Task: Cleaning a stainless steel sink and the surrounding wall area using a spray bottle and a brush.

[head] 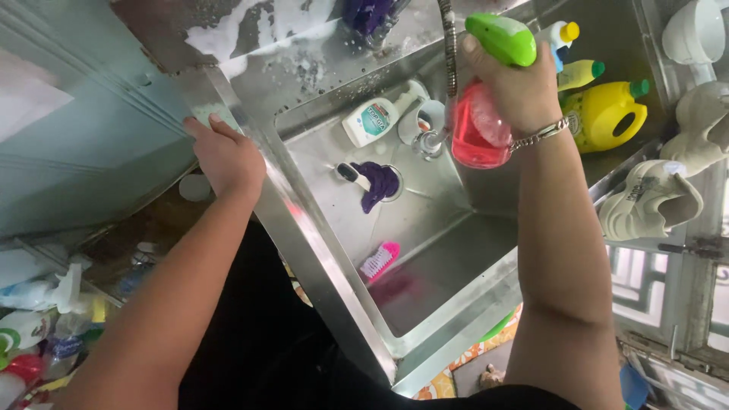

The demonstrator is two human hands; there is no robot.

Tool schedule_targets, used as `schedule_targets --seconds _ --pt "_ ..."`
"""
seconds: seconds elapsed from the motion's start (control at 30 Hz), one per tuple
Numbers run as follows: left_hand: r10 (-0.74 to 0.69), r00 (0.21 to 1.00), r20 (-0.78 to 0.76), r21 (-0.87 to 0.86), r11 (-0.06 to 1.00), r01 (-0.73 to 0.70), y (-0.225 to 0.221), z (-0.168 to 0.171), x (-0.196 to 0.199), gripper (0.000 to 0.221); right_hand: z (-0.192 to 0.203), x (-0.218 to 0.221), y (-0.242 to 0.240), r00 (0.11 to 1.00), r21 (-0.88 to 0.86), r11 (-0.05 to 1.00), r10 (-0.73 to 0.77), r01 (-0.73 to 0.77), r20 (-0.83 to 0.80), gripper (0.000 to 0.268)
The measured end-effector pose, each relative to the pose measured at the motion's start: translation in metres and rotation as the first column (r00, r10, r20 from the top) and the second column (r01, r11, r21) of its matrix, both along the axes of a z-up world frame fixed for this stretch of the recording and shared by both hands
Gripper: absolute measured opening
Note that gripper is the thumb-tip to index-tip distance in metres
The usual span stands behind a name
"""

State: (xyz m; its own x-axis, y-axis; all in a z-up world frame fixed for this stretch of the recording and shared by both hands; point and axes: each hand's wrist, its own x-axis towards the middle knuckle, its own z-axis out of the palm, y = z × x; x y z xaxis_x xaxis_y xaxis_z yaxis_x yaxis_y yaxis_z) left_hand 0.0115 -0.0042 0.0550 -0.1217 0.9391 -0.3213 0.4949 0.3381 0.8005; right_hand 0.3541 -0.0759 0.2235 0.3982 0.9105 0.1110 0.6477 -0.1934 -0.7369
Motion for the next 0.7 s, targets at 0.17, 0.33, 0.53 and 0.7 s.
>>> schedule_targets --seconds 0.17,0.33,0.53,0.7 --pt "0.019 0.998 -0.054 -0.093 0.995 -0.024 0.0 0.021 0.003 0.052 -0.003 0.014 0.01 0.999 -0.013 1.0 0.0 -0.001 -0.033 0.035" --pt "0.006 0.998 -0.062 0.07 0.998 -0.002 0.0 -0.015 -0.001 0.051 -0.006 0.029 0.021 0.992 -0.03 0.999 0.019 -0.023 -0.124 0.037" --pt "0.021 1.0 -0.023 -0.118 0.993 -0.023 0.0 0.033 0.004 0.048 0.004 0.021 0.034 0.996 -0.091 0.995 0.04 -0.047 -0.077 0.033" --pt "0.008 1.0 -0.021 -0.103 0.995 -0.01 0.0 0.033 0.004 0.05 0.007 0.025 0.05 0.988 -0.018 0.992 0.123 -0.125 -0.096 0.036"
